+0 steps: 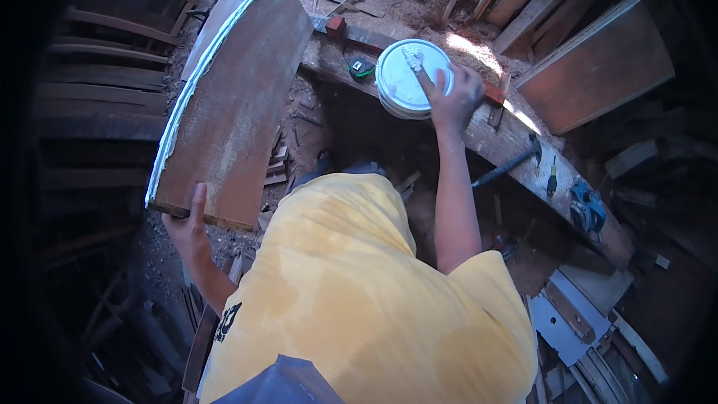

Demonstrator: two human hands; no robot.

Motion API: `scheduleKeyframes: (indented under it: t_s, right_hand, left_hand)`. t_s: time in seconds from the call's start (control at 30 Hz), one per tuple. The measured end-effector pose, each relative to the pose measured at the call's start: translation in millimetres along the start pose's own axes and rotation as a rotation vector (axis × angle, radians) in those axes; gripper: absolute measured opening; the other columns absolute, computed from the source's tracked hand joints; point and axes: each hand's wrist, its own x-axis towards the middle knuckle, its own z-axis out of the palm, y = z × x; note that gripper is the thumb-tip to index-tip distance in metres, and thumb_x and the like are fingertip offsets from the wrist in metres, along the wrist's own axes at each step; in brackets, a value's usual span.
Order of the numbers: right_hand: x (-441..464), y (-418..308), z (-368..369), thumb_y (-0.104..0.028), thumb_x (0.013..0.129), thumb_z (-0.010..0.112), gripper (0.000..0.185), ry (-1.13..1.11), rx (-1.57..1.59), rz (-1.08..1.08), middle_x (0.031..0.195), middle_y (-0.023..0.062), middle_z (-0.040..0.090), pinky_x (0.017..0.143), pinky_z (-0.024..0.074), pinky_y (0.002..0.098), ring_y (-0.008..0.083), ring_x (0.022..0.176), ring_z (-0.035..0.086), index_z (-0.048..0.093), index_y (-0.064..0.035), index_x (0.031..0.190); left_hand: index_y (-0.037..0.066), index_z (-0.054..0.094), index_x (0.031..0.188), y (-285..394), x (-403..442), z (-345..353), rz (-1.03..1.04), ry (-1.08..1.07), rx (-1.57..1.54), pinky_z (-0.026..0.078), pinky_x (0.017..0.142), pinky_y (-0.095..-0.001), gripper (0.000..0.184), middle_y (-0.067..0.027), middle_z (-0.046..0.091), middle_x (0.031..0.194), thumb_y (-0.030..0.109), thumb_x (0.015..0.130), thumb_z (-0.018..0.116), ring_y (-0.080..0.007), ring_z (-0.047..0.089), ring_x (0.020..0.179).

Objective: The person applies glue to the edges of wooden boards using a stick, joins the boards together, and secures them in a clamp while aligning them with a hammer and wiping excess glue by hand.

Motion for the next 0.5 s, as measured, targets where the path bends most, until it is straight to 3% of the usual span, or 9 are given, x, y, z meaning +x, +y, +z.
scheduleKeyframes:
  t_s: [0.03, 0.07, 0.13, 0.17, 0.23, 0.37, 0.43, 0.47, 0.5]
  right_hand:
    - [-6, 17, 5, -0.029, 0.103, 0.062, 0.034, 0.185, 0.068, 0.056, 0.115, 0.0178, 0.064, 0.102, 0.0465, 0.0477, 0.0378, 0.116, 0.059, 0.066, -0.0014, 0.122]
    - [-17, 34, 14, -0.033, 0.108, 0.055, 0.04, 0.211, 0.27, 0.325, 0.124, 0.0162, 0.063, 0.107, 0.0439, 0.0459, 0.0347, 0.121, 0.058, 0.062, -0.0008, 0.129]
    - [-56, 108, 56, -0.046, 0.111, 0.045, 0.054, -0.002, 0.89, 0.953, 0.138, 0.0138, 0.061, 0.116, 0.0348, 0.0456, 0.028, 0.129, 0.055, 0.047, -0.0062, 0.147]
    - [-60, 91, 42, -0.046, 0.111, 0.045, 0.054, -0.009, 0.889, 0.946, 0.138, 0.0138, 0.061, 0.116, 0.0348, 0.0456, 0.028, 0.129, 0.055, 0.047, -0.0062, 0.147]
    - [-68, 48, 11, -0.042, 0.109, 0.05, 0.058, -0.299, 1.155, 1.075, 0.133, 0.0117, 0.062, 0.113, 0.0369, 0.0452, 0.0235, 0.116, 0.061, 0.041, -0.0033, 0.151]
    - [-68, -2, -16, -0.032, 0.106, 0.058, 0.057, -0.184, 1.057, 1.019, 0.126, 0.0116, 0.063, 0.101, 0.0448, 0.0406, 0.0195, 0.11, 0.062, 0.038, -0.0034, 0.152]
    - [-68, -24, -22, -0.018, 0.101, 0.066, 0.063, -0.079, 0.827, 0.924, 0.121, 0.0117, 0.065, 0.089, 0.0488, 0.0343, 0.0171, 0.105, 0.064, 0.033, -0.0032, 0.153]
    - [-65, -29, -21, -0.007, 0.096, 0.069, 0.066, -0.038, 0.889, 0.879, 0.116, 0.0116, 0.065, 0.082, 0.0495, 0.0286, 0.015, 0.1, 0.065, 0.032, -0.002, 0.15]
    - [-59, -36, -18, -0.007, 0.096, 0.069, 0.066, -0.044, 0.889, 0.881, 0.116, 0.0116, 0.065, 0.082, 0.0495, 0.0286, 0.015, 0.1, 0.065, 0.032, -0.002, 0.15]
  left_hand:
    - [-0.006, 0.067, 0.126, 0, 1, -1, -0.019, -0.013, 0.013, 0.051, 0.1, -0.0354, 0.051, -0.016, 0.072, 0.121, 0.022, 0.089, 0.087, -0.023, 0.069, 0.11]
    - [-0.006, 0.067, 0.126, -1, 2, -2, -0.017, -0.003, 0.009, 0.051, 0.1, -0.0354, 0.051, -0.016, 0.072, 0.121, 0.022, 0.089, 0.087, -0.023, 0.069, 0.11]
    - [-0.006, 0.066, 0.127, -4, 3, -2, 0.027, 0.011, -0.003, 0.051, 0.1, -0.0355, 0.051, -0.0161, 0.072, 0.121, 0.021, 0.089, 0.086, -0.0231, 0.069, 0.11]
    - [-0.006, 0.066, 0.127, -5, 3, -1, 0.022, 0.018, -0.007, 0.051, 0.1, -0.0355, 0.051, -0.0161, 0.072, 0.121, 0.021, 0.089, 0.086, -0.0231, 0.069, 0.11]
    - [-0.006, 0.067, 0.126, -8, 4, -1, 0.016, 0.049, -0.054, 0.051, 0.099, -0.0355, 0.05, -0.0154, 0.073, 0.119, 0.021, 0.089, 0.086, -0.0229, 0.069, 0.108]
    - [-0.006, 0.068, 0.124, -6, 8, -3, -0.002, -0.001, -0.011, 0.051, 0.099, -0.0351, 0.048, -0.0149, 0.073, 0.117, 0.022, 0.089, 0.086, -0.0227, 0.07, 0.106]
    - [-0.006, 0.069, 0.123, -6, 7, -4, -0.006, 0.019, 0.016, 0.051, 0.098, -0.035, 0.047, -0.0145, 0.074, 0.116, 0.023, 0.089, 0.086, -0.0224, 0.07, 0.105]
    - [-0.006, 0.069, 0.123, -8, 8, -4, -0.007, 0.022, 0.016, 0.051, 0.098, -0.035, 0.047, -0.0145, 0.074, 0.116, 0.023, 0.089, 0.086, -0.0224, 0.07, 0.105]
    - [-0.006, 0.069, 0.122, -11, 8, -5, -0.008, 0.022, 0.005, 0.052, 0.097, -0.0346, 0.047, -0.014, 0.074, 0.115, 0.022, 0.088, 0.086, -0.0216, 0.07, 0.105]
